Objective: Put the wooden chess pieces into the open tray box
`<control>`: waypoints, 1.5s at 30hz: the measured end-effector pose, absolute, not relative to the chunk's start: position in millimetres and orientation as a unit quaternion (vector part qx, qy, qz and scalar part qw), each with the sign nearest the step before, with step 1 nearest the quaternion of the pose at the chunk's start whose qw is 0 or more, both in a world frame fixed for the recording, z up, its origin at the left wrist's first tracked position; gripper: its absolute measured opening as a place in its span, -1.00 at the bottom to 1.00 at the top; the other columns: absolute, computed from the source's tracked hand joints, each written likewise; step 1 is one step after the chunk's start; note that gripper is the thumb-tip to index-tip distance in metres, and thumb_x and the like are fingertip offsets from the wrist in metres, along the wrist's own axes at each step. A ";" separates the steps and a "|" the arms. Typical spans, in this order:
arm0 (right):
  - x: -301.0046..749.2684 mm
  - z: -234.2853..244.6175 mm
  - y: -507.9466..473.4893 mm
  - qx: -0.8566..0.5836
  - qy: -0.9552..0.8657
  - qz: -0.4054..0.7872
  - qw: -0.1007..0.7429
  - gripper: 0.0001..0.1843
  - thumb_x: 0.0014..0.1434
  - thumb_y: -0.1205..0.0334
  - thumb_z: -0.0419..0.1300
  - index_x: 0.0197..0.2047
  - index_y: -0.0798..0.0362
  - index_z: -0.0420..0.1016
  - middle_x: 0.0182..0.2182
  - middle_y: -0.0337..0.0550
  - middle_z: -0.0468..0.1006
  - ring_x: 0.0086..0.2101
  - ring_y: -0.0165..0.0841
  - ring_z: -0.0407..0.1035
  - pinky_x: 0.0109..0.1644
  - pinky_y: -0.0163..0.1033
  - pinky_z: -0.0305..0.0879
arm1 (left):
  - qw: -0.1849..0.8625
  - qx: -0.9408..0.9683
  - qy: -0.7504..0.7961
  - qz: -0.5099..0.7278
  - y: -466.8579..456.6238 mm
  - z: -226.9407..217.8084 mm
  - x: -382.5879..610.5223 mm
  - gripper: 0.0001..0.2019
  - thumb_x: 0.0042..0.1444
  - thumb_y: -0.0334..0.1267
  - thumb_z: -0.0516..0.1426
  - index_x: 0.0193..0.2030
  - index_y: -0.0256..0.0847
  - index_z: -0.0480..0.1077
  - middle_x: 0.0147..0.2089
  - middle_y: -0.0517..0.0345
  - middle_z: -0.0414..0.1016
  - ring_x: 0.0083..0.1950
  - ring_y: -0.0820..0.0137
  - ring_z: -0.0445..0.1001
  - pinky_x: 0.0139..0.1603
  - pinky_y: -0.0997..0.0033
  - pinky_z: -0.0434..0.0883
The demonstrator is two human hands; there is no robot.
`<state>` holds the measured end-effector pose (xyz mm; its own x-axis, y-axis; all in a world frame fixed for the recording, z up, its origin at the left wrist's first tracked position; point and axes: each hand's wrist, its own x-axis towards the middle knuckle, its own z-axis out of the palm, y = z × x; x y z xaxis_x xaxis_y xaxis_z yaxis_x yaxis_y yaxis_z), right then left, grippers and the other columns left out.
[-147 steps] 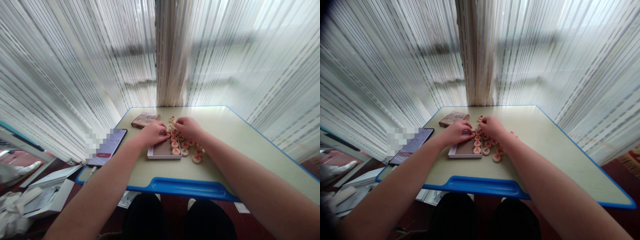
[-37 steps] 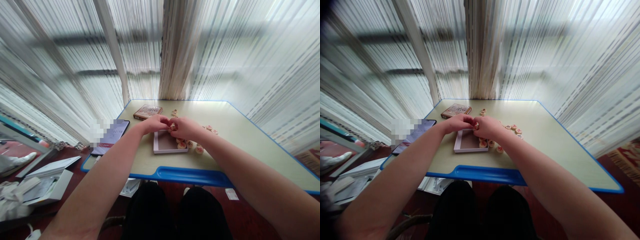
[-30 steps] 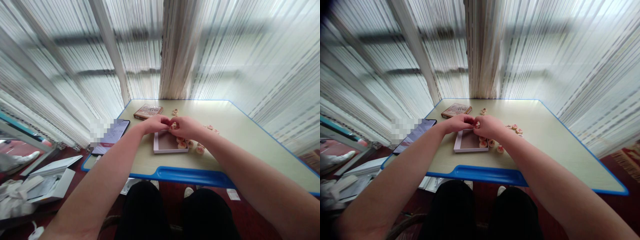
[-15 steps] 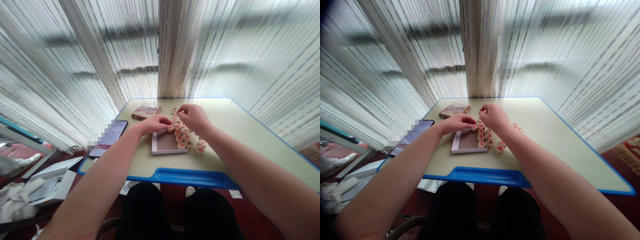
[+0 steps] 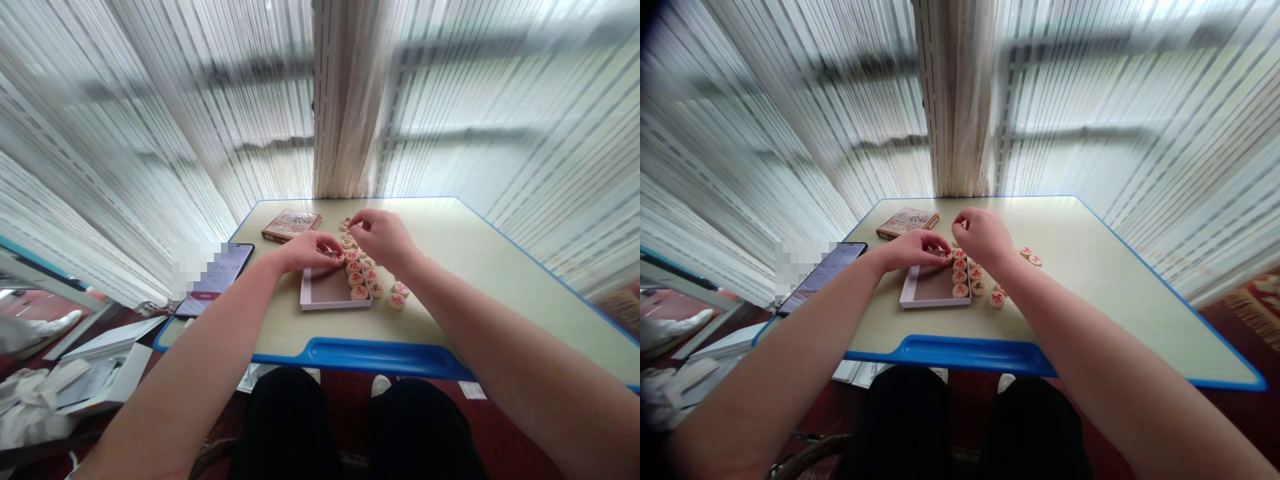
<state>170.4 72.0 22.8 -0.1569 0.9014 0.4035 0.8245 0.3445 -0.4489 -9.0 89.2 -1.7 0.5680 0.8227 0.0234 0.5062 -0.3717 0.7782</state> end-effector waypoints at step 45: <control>183.1 26.3 83.1 -0.573 -0.789 0.193 0.109 -0.78 -0.09 0.21 0.24 -0.33 0.05 0.61 -0.60 -0.26 0.44 -0.53 -0.43 0.27 -0.44 -0.34 0.14 | 0.352 0.811 0.424 0.197 90.9 -4.9 -7.3 -0.61 -0.14 -0.09 0.26 -0.17 -0.26 0.48 -0.20 0.06 0.52 -0.16 0.34 0.44 -0.13 0.33 0.37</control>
